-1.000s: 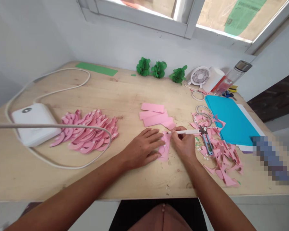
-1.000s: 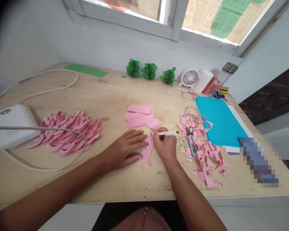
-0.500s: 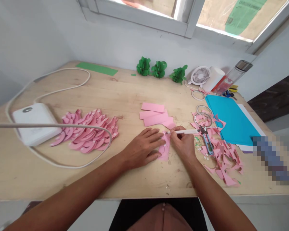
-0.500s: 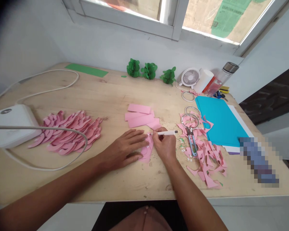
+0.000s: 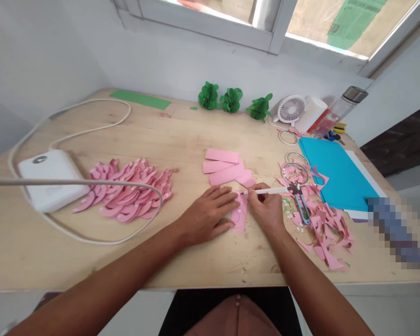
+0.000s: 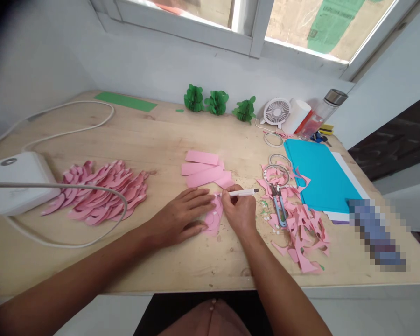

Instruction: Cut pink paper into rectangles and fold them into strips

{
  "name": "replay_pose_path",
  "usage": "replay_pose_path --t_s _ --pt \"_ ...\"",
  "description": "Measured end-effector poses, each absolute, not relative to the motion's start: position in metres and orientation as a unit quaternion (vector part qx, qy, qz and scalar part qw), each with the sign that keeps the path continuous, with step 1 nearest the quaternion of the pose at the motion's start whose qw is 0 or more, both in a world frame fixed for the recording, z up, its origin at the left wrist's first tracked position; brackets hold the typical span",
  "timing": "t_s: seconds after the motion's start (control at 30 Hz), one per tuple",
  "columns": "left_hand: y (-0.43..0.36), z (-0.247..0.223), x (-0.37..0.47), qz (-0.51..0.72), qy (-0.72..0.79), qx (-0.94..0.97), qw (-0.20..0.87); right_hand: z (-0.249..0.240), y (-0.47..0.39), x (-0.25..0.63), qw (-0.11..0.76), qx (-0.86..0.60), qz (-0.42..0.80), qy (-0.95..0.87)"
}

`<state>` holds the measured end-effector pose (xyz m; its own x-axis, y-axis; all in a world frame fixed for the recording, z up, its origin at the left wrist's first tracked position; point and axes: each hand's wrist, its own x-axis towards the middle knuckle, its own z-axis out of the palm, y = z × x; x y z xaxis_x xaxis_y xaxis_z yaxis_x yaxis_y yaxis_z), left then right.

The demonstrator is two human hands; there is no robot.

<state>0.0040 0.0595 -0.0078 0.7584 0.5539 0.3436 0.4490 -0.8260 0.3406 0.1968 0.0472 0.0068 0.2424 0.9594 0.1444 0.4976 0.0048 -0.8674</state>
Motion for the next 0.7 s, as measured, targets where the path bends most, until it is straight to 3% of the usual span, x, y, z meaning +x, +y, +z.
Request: replay_pose_path --t_s 0.7 --pt "0.0584 -0.0047 0.0052 0.205 0.274 0.932 0.121 0.0091 0.0468 0.1968 0.427 -0.662 0.246 -0.566"
